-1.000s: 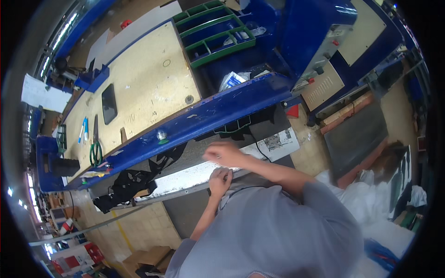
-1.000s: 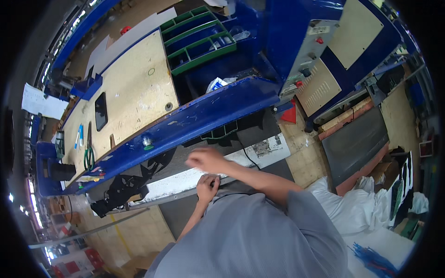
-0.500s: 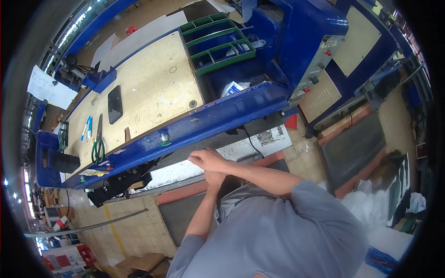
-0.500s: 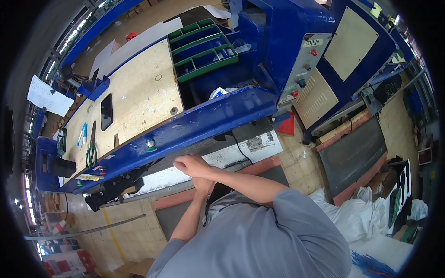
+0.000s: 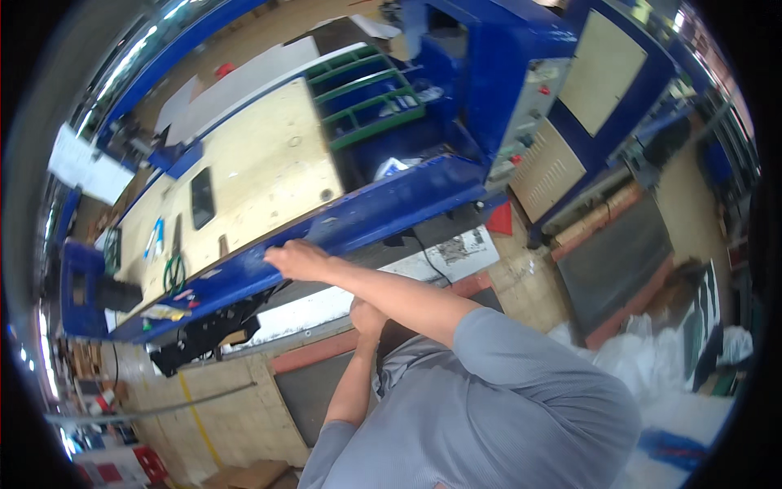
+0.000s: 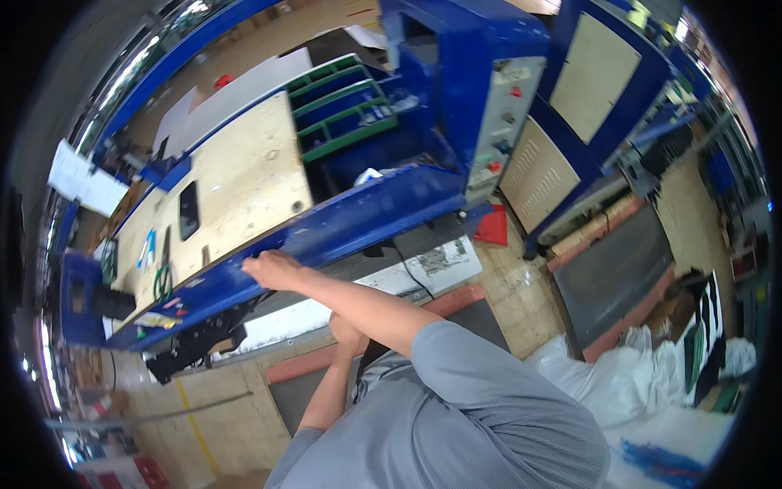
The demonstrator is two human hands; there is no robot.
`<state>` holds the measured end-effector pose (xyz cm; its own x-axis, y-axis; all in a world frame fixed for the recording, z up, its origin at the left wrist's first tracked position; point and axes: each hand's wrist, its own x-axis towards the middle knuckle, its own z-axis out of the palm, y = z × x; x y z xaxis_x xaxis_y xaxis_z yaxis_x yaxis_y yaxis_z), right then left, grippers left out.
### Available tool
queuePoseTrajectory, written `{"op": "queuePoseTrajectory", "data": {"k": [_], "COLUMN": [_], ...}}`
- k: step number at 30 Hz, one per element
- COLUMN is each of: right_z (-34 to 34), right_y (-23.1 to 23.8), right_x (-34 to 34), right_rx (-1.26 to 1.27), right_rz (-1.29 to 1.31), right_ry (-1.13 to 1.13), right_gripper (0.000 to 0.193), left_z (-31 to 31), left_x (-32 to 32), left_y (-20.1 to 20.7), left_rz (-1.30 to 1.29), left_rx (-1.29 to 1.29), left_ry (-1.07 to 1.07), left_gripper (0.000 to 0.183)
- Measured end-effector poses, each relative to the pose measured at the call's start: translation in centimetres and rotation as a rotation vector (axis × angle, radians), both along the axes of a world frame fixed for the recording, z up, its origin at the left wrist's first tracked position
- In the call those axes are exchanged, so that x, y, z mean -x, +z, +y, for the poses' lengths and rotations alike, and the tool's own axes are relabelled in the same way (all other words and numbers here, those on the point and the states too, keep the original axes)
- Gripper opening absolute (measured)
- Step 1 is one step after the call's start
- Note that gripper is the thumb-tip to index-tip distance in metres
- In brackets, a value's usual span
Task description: Cutting out footwear patterns from black fabric using a stencil and scissors.
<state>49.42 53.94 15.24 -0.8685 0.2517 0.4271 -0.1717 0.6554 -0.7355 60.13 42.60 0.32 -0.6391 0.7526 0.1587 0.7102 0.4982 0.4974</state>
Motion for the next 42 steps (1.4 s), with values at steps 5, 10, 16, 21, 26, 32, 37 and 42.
{"op": "queuePoseTrajectory", "data": {"k": [5,10,16,21,26,32,37,42], "right_z": [-0.7,-3.3,-3.9,-3.6,-3.5,-4.7,-3.2,-2.2], "right_y": [-1.7,-10.3,-11.5,-12.2,-12.7,-14.0,-13.4,-13.2], "right_x": [-3.4,-14.4,-21.9,-22.9,-23.1,-25.6,-24.9,-22.3], "right_rx": [0.135,0.114,0.015,0.02,0.098,0.237,0.635,0.837], "right_rz": [0.05,-0.241,-0.211,-0.257,-0.242,-0.331,-0.484,-0.284], "right_ry": [0.169,-0.02,-0.145,-0.221,-0.203,-0.164,-0.125,-0.506], "right_gripper": [0.023,0.023,0.044,0.052,0.055,0.044,0.031,0.039], "left_z": [-0.2,-0.9,-0.5,-0.3,-0.9,-3.9,-5.8,-2.5], "left_x": [0.6,0.0,-0.7,-0.7,-0.5,-2.7,-3.0,-1.1], "left_y": [-0.9,-2.3,-0.5,0.1,-0.2,-0.9,-1.1,0.8], "left_rz": [0.005,0.003,0.137,0.096,0.041,-0.057,-0.484,-0.424], "left_rx": [0.091,-0.104,-0.111,-0.106,-0.082,0.063,0.262,-0.001], "left_ry": [0.004,0.145,-0.05,-0.044,-0.085,-0.126,-0.03,0.129], "left_gripper": [0.033,0.027,0.018,0.01,0.012,0.01,0.025,0.037]}}
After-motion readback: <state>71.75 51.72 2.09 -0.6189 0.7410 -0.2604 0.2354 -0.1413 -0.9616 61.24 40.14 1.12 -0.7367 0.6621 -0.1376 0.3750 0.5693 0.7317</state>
